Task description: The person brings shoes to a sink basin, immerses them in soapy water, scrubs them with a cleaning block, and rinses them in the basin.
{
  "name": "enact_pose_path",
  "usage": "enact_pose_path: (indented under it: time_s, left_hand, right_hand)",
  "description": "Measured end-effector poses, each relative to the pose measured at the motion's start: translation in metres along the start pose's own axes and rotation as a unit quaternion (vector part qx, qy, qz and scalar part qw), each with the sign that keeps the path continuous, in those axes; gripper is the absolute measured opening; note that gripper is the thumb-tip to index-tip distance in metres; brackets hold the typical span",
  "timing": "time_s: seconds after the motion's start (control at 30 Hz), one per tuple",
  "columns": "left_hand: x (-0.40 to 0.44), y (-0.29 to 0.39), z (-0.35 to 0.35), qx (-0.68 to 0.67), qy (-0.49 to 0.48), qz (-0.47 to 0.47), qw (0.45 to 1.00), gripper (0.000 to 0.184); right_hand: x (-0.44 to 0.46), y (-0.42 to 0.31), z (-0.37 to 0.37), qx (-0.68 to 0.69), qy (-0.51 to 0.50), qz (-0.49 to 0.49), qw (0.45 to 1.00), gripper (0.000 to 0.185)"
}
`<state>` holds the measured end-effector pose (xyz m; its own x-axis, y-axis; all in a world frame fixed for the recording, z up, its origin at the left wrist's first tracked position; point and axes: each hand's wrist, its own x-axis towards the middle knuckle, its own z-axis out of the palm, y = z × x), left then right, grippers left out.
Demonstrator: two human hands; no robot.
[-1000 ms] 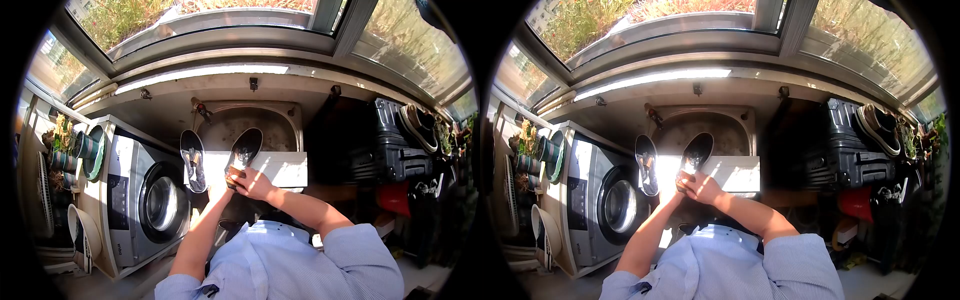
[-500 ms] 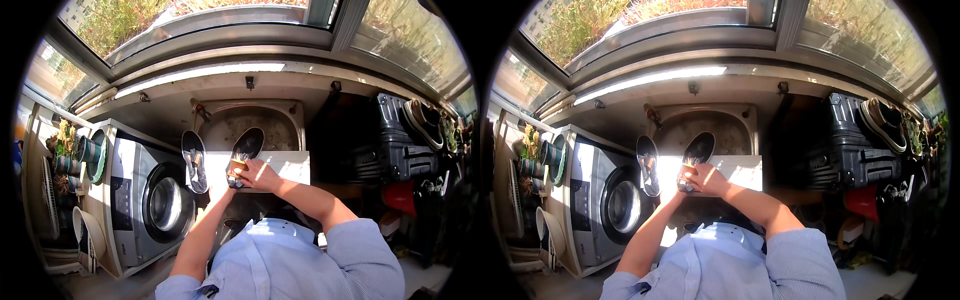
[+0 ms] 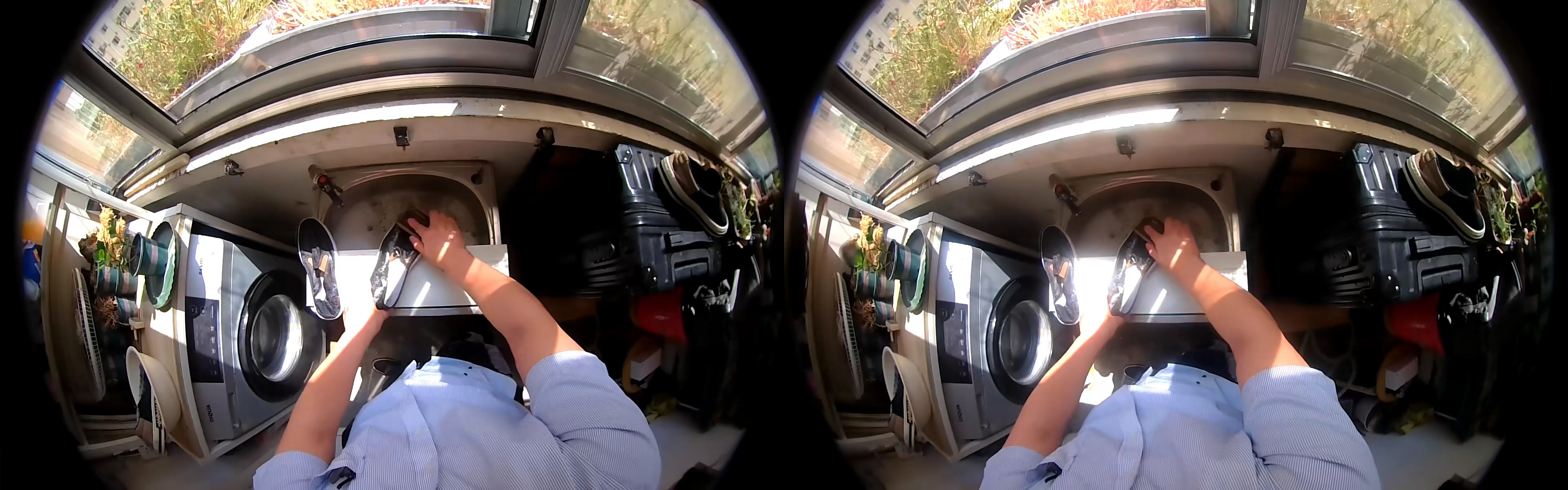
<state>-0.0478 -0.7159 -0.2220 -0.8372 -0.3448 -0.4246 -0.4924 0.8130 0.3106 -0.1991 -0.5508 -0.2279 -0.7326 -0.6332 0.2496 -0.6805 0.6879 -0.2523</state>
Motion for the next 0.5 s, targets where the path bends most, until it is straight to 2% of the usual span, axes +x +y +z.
enact_pose_path:
  time_s: [0.03, 0.1, 0.17, 0.2, 0.27, 0.3, 0.37, 0.4, 0.43, 0.47, 0.5]
  left_hand:
    - [0.001, -0.004, -0.004, 0.0, 0.005, 0.005, 1.0, 0.058]
    - [0.002, -0.005, -0.004, -0.008, 0.008, 0.018, 1.0, 0.07]
    - [0.003, -0.004, -0.001, -0.019, 0.009, 0.032, 0.999, 0.082]
    - [-0.003, 0.0, -0.007, -0.016, 0.006, 0.033, 0.999, 0.082]
    - [-0.012, 0.016, -0.025, -0.019, 0.004, 0.029, 0.999, 0.084]
    - [-0.017, 0.017, -0.028, -0.019, -0.003, 0.025, 1.0, 0.085]
    - [-0.005, 0.009, -0.011, -0.007, 0.0, 0.008, 1.0, 0.081]
    - [0.007, -0.008, 0.012, 0.016, -0.013, 0.0, 1.0, 0.08]
    - [0.007, -0.014, 0.015, 0.041, -0.026, -0.009, 0.999, 0.078]
    - [0.009, -0.018, 0.019, 0.041, 0.008, 0.03, 0.999, 0.081]
    - [0.004, -0.011, 0.01, 0.041, 0.007, 0.029, 0.999, 0.081]
  right_hand:
    - [0.005, -0.003, 0.004, -0.022, 0.014, 0.049, 0.998, 0.038]
    - [-0.006, -0.022, 0.007, 0.031, 0.001, 0.085, 0.996, 0.043]
    - [-0.035, -0.054, -0.02, 0.117, 0.013, -0.044, 0.992, 0.043]
    - [-0.044, -0.058, -0.018, 0.12, 0.012, -0.04, 0.992, 0.043]
    - [-0.047, -0.053, -0.015, 0.187, 0.045, -0.147, 0.97, 0.042]
    - [-0.033, -0.038, -0.012, 0.132, -0.036, -0.138, 0.981, 0.042]
    - [0.0, -0.008, -0.019, 0.039, -0.069, 0.003, 0.997, 0.045]
    - [0.003, -0.003, -0.01, 0.041, -0.068, 0.001, 0.997, 0.045]
    - [0.009, -0.005, -0.001, -0.01, -0.041, 0.054, 0.998, 0.045]
    - [0.005, -0.01, 0.007, 0.002, -0.036, 0.073, 0.997, 0.044]
    - [0.004, -0.019, 0.006, 0.015, -0.03, 0.091, 0.995, 0.044]
